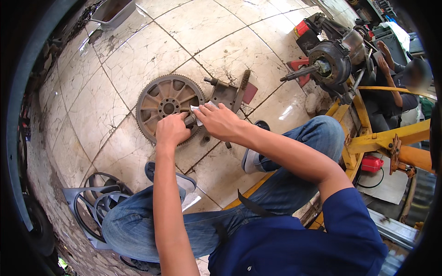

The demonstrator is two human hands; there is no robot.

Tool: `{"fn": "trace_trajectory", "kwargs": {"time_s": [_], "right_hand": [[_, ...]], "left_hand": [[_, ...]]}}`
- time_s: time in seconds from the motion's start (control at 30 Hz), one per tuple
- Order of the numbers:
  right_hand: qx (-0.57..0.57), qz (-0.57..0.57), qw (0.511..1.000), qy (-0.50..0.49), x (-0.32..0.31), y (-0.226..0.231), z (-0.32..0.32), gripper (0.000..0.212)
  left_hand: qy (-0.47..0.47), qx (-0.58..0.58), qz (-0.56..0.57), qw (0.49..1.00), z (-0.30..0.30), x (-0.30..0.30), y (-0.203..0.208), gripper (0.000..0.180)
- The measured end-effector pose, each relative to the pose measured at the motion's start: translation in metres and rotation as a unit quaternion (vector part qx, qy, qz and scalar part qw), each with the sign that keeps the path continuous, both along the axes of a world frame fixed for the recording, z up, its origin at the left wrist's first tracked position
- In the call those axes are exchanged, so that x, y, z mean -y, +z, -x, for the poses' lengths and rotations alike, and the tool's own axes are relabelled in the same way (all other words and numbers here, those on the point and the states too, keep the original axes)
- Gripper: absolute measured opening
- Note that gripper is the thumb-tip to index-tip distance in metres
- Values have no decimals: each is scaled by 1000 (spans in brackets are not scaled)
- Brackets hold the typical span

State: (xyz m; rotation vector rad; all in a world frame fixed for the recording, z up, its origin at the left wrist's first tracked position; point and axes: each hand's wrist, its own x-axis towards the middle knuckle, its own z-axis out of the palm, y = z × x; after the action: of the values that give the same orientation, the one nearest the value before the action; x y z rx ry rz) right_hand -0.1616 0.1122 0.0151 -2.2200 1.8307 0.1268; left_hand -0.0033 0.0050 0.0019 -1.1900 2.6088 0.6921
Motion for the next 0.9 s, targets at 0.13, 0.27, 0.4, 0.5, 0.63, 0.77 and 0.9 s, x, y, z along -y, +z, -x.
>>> {"fn": "trace_trajectory", "kwargs": {"time_s": [0.13, 0.27, 0.4, 0.5, 0.63, 0.77, 0.9], "right_hand": [[-21, -43, 999, -8, 0, 8, -11, 56], [16, -69, 997, 12, 1, 22, 0, 53], [88, -81, 993, -17, 13, 10, 5, 51], [36, -78, 996, -5, 6, 13, -2, 51], [52, -16, 999, 1, 0, -1, 6, 50], [-3, -65, 998, 12, 9, 4, 3, 50], [-26, -20, 999, 25, -3, 13, -3, 53]], "left_hand": [[-1, -14, 7, 1000, -7, -2, -8, 49], [-1, -20, 11, 1000, -4, -4, -5, 49], [-1, -9, 9, 1000, -4, -5, -2, 49], [-1, -14, 12, 1000, -6, -6, -4, 49], [5, -9, 6, 1000, -1, -4, 0, 50], [1, -10, -3, 1000, -1, -4, -1, 50], [5, -11, -14, 1000, -4, -3, 0, 52]]}}
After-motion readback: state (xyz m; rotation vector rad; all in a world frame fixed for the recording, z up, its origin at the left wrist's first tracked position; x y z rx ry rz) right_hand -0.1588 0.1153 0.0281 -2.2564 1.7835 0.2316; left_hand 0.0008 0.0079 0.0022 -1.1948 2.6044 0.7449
